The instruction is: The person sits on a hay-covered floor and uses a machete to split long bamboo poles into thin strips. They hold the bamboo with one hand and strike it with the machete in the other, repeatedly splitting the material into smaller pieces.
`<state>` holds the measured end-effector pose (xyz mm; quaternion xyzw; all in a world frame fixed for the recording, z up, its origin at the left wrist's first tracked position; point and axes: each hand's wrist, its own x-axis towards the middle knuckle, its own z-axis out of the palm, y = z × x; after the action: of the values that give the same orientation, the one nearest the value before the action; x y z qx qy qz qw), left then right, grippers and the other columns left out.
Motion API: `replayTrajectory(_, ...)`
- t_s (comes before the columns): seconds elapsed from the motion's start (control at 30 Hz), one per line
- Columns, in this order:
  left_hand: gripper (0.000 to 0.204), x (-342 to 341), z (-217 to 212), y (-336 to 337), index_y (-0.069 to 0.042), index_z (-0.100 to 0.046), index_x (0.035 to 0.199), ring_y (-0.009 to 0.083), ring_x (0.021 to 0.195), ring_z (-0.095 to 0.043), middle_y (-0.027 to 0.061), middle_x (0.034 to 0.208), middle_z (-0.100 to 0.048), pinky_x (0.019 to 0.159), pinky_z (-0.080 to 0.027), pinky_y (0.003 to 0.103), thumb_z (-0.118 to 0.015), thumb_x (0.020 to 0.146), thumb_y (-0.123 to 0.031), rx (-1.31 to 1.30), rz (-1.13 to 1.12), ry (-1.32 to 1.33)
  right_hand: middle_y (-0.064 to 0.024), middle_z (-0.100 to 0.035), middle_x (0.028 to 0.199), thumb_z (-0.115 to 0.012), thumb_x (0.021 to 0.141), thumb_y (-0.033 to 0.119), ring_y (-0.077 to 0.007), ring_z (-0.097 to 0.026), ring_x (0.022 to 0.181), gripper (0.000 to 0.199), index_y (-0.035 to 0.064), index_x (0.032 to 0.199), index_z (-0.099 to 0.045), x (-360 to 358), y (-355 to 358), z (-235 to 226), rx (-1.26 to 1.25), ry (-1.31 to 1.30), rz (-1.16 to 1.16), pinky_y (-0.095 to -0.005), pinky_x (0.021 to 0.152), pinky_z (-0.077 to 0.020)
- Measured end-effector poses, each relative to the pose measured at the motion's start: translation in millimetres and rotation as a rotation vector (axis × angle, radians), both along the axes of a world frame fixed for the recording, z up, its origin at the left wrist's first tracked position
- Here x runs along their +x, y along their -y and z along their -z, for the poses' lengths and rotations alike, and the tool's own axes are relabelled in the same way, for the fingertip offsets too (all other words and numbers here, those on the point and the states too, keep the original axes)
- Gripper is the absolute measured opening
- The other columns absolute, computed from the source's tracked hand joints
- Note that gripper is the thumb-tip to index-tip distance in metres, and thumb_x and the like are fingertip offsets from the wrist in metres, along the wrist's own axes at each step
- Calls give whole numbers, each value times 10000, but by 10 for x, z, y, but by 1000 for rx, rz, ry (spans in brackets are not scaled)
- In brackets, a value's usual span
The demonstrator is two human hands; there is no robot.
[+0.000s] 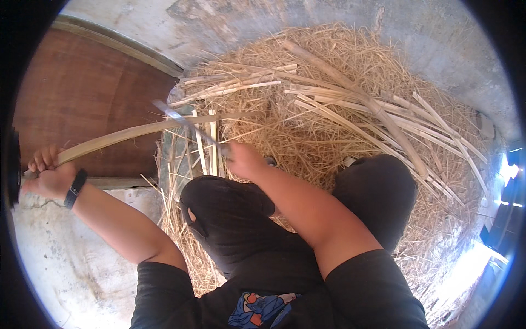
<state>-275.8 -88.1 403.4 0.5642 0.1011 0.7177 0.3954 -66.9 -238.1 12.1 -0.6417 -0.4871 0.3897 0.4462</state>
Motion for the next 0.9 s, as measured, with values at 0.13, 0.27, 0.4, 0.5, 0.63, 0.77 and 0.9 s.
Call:
replayTrajectory(0.13, 742, -232, -36, -115, -133, -457, 768, 113, 509, -247, -11, 640, -344, 448, -221, 253, -317, 937, -842, -1, 82, -13, -214, -715, 970, -706, 841, 166, -377, -716, 897, 395, 19, 1200, -628, 311, 32, 326, -223, 85, 36, -472, 801, -564)
replayTrajectory(0.27, 741, -385, 87, -127, -131, -459, 767, 117, 509, -245, -9, 642, -347, 449, -221, 253, -307, 946, -834, -37, 0, 32, -204, -703, 925, -713, 828, 189, -392, -699, 859, 359, 22, 1133, -627, 96, 17, -254, -127, 64, -82, -476, 789, -559)
replayTrajectory(0.4, 739, -439, 61, -153, -130, -461, 776, 121, 511, -237, -9, 642, -344, 453, -216, 252, -308, 946, -833, -2, 50, 15, -205, -697, 919, -715, 823, 186, -402, -695, 856, 338, 30, 1106, -618, -118, 13, -459, 97, 70, -120, -494, 790, -554)
replayTrajectory(0.5, 745, -245, 2, -54, -127, -462, 779, 121, 507, -232, -10, 645, -344, 454, -220, 254, -306, 942, -837, -13, 80, 12, -217, -705, 959, -713, 815, 187, -403, -705, 902, 357, 42, 1129, -624, -26, -18, -8, 28, -14, -61, -488, 815, -556)
replayTrajectory(0.63, 741, -106, -22, -52, -129, -465, 754, 112, 498, -235, -12, 643, -349, 457, -230, 255, -304, 955, -824, -1, 86, -12, -219, -711, 998, -713, 814, 184, -396, -706, 927, 383, 29, 1156, -639, 219, 10, 409, -167, -8, 106, -474, 824, -558)
replayTrajectory(0.77, 735, -321, -20, -154, -136, -470, 722, 100, 482, -243, -19, 618, -350, 456, -231, 253, -350, 940, -828, -9, 268, 0, -206, -699, 958, -691, 820, 191, -341, -708, 862, 369, -3, 1130, -646, 439, -94, -213, -266, -36, -133, -454, 780, -557)
replayTrajectory(0.9, 750, -521, 24, -131, -144, -472, 695, 90, 460, -256, -32, 593, -362, 453, -230, 250, -425, 875, -870, 37, 480, -23, -187, -691, 947, -709, 809, 175, -305, -691, 826, 349, 6, 1101, -623, 727, -133, -849, -156, 81, -392, -425, 758, -547)
